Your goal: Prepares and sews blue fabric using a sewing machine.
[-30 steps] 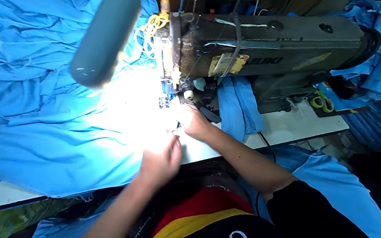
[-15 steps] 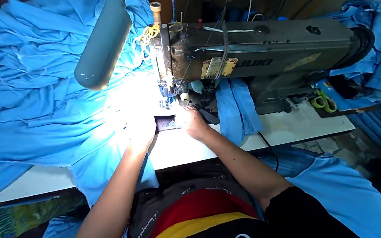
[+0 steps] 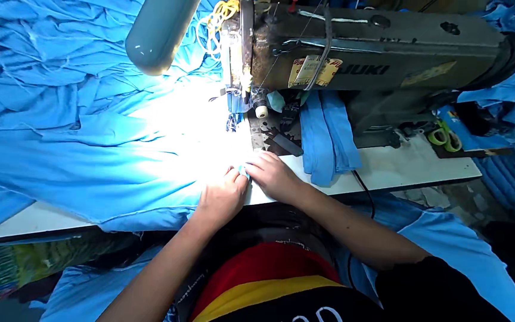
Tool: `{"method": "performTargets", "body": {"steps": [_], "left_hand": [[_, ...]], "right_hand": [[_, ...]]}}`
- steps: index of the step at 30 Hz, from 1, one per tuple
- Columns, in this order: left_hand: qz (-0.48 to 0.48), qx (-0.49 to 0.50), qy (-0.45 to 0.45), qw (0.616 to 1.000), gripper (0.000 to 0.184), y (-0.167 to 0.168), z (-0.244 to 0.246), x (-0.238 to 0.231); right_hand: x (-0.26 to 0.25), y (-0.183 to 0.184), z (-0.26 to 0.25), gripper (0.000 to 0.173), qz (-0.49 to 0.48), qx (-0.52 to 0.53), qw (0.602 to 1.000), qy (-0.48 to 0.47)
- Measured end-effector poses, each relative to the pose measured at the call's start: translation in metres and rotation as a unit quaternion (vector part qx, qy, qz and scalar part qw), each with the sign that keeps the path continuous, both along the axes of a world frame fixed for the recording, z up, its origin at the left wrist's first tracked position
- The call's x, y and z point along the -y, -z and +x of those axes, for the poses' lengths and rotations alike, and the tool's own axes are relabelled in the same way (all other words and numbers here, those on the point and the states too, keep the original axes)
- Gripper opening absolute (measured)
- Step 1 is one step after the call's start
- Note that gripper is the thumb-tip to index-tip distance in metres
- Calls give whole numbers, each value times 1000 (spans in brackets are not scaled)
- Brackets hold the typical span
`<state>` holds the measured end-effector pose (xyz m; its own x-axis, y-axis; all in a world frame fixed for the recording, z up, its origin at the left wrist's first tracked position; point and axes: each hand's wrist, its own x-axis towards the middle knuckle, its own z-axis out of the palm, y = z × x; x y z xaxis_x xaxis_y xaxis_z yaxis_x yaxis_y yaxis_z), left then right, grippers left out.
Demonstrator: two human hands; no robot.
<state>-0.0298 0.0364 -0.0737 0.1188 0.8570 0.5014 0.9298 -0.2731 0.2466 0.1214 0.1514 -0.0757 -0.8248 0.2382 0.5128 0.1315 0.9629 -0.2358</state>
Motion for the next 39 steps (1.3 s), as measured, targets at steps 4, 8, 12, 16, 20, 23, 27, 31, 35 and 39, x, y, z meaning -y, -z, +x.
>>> {"method": "performTargets", "body": {"steps": [4, 8, 12, 16, 20, 23, 27, 31, 35, 39], "left_hand": [[9, 7, 28, 1000, 18, 2, -5, 0], [12, 43, 43, 998, 28, -3, -17, 2], [-40, 85, -28, 995, 27, -22, -24, -5], [-132, 123, 45, 982, 35, -38, -29, -33], [-102, -23, 67, 992, 51, -4, -38, -48], [-116, -42, 55, 991, 55, -1, -42, -47], [-145, -45, 46, 987, 59, -4, -43, -48], [-184, -54, 56, 980, 61, -7, -49, -48], [-217, -81, 57, 971, 61, -14, -56, -46], [-225, -82, 72, 968, 62, -14, -57, -48]], "right_hand": [[9, 2, 3, 14, 22, -11, 1000, 4], [11, -3, 1, 14, 29, -11, 999, -7], [13, -11, 1, 12, 56, 23, 998, -24], [15, -15, 0, 12, 63, 55, 996, -34], [16, -18, -1, 13, 66, 72, 995, -34], [18, -20, -3, 12, 62, 82, 994, -23], [20, -20, -5, 13, 53, 88, 995, -17], [21, -21, -7, 12, 61, 100, 993, -15], [23, -24, -9, 11, 56, 117, 991, -14], [23, -25, -8, 11, 48, 119, 992, -10]]}}
